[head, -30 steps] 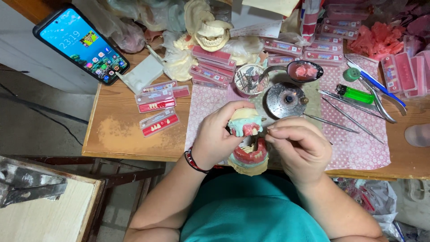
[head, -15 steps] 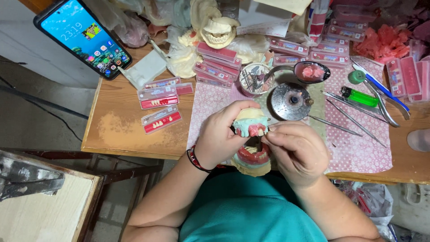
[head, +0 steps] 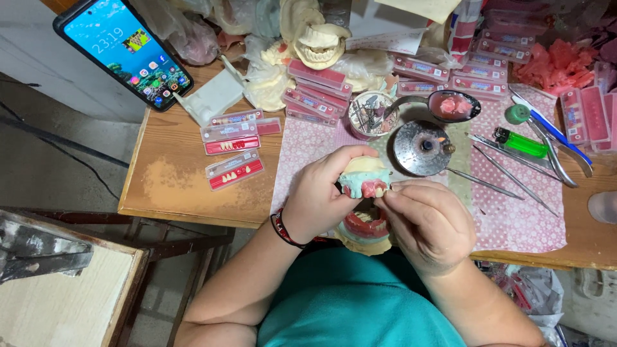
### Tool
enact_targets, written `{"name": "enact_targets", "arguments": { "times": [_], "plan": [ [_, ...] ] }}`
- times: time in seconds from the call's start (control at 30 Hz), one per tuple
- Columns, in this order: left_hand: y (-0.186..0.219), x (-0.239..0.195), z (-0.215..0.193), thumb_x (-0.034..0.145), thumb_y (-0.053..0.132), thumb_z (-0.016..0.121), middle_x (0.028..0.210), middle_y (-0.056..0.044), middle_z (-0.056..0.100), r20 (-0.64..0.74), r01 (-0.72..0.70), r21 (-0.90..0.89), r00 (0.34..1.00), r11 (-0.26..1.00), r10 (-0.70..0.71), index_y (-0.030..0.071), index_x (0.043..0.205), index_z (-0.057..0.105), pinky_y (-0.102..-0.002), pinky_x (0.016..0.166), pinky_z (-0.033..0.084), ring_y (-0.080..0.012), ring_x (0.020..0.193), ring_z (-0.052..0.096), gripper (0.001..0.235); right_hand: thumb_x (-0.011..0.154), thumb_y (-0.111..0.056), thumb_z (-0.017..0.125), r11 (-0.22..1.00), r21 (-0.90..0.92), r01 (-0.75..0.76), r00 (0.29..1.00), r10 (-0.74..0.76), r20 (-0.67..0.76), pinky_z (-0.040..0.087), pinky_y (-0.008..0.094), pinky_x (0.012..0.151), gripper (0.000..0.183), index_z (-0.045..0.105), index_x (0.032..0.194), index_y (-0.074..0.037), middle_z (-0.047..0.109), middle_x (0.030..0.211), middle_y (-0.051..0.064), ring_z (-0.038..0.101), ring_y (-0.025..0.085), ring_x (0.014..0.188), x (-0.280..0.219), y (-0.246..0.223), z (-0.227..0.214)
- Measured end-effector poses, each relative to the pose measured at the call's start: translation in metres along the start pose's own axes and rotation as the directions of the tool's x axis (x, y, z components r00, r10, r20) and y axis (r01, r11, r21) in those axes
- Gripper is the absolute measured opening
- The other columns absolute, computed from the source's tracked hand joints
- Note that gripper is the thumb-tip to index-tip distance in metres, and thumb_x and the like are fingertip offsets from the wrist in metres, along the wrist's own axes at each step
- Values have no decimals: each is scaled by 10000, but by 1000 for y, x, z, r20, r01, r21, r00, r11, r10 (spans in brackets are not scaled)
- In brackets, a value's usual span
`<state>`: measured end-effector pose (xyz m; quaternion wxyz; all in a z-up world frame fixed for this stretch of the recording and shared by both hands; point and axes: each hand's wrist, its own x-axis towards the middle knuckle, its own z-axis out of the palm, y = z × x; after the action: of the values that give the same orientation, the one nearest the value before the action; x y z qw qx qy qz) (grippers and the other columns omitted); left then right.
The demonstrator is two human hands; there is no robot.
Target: Modeling and adjusting a dental prosthesis on a plaster cast using hand tools
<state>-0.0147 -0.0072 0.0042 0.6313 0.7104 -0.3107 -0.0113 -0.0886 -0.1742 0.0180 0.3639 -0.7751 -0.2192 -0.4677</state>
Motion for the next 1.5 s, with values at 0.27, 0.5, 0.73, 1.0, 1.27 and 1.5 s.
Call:
{"name": "enact_targets", "arguments": {
  "times": [0.27, 0.5, 0.73, 1.0, 1.27, 1.5],
  "plan": [
    [-4, -1, 0, 822, 110, 760, 1074, -167, 749, 14, 12, 16, 1000, 1000, -12, 111, 1291, 676, -473, 945, 569, -399, 1087, 728, 477, 806, 70, 865, 976, 135, -170, 985, 163, 61, 630, 466, 712, 177, 755, 944, 76, 714, 910, 223, 774, 378, 849, -6, 10, -12],
    [-4, 0, 1, 830, 117, 772, 1073, -170, 750, 14, 6, 25, 1000, 1000, -7, 109, 1290, 677, -476, 947, 568, -395, 1082, 730, 470, 863, -17, 825, 992, 72, -107, 982, 95, 163, 627, 471, 686, 57, 771, 865, 2, 746, 878, 167, 774, 390, 805, 8, 7, -17],
    [-4, 0, 1, 843, 128, 772, 1068, -167, 747, 8, -1, 25, 1000, 1000, 0, 115, 1285, 677, -472, 938, 570, -393, 1071, 730, 452, 844, 49, 823, 1000, 25, 8, 976, -13, 220, 631, 439, 655, 77, 771, 836, -7, 732, 861, 160, 749, 364, 742, 23, 7, -18],
    [-6, 0, 1, 834, 114, 767, 1081, -171, 750, 11, -11, 7, 1000, 1000, 11, 104, 1283, 675, -481, 941, 571, -395, 1082, 730, 458, 831, 51, 819, 996, -23, 89, 969, -81, 232, 630, 445, 638, 79, 768, 841, -9, 723, 866, 168, 733, 349, 717, 23, 9, -17],
    [-7, -1, 1, 837, 119, 774, 1080, -165, 756, 1, -20, 19, 1000, 1000, 20, 96, 1275, 680, -481, 941, 573, -397, 1075, 732, 448, 840, 18, 836, 994, -67, 85, 970, -68, 233, 629, 435, 631, 69, 774, 858, -6, 725, 863, 162, 738, 342, 720, 23, 6, -16],
    [-5, -1, 1, 843, 137, 775, 1068, -171, 756, 5, -14, 14, 1000, 1000, 14, 91, 1275, 677, -482, 935, 574, -403, 1063, 733, 446, 856, -44, 840, 988, -144, 57, 964, -17, 265, 630, 401, 674, 62, 782, 878, -46, 739, 885, 115, 751, 298, 764, 23, 1, -18]
  ]
}}
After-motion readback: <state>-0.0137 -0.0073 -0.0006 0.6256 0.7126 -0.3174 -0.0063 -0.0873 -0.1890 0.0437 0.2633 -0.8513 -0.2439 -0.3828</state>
